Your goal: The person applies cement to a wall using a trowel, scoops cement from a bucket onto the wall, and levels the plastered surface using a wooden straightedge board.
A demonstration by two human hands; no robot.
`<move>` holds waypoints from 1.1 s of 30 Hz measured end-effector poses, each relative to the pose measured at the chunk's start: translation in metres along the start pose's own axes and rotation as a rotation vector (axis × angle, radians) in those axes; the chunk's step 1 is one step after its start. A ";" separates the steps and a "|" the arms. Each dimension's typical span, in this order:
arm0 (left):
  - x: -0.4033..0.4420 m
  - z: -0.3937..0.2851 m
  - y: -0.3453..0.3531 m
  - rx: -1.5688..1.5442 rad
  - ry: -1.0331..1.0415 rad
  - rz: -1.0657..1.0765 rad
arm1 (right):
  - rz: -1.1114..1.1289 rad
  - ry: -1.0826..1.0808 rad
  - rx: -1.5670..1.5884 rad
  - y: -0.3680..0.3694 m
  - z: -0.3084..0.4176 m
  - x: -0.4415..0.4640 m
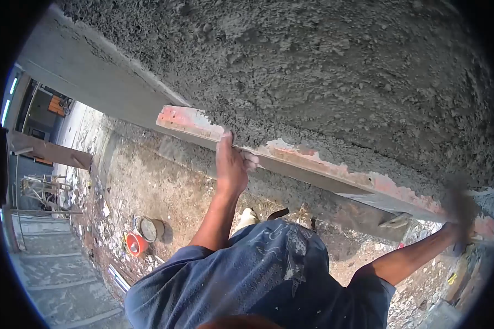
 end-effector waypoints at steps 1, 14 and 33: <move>0.004 -0.002 0.001 0.002 0.006 0.020 | 0.031 0.010 0.029 -0.001 -0.005 -0.004; 0.171 -0.111 -0.185 0.004 0.116 -0.083 | -0.023 0.035 -0.070 0.083 -0.052 -0.311; -0.050 -0.041 0.089 0.248 0.182 0.180 | -0.147 -0.008 0.116 -0.052 -0.057 0.094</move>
Point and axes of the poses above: each hand's wrist, its own x-axis towards the middle knuckle, its own y-axis out of the palm, z = x × y, the point moved 9 cm from there along x, towards the middle knuckle, and after that the axes turned 15 degrees about -x, right-handed, at the moved point
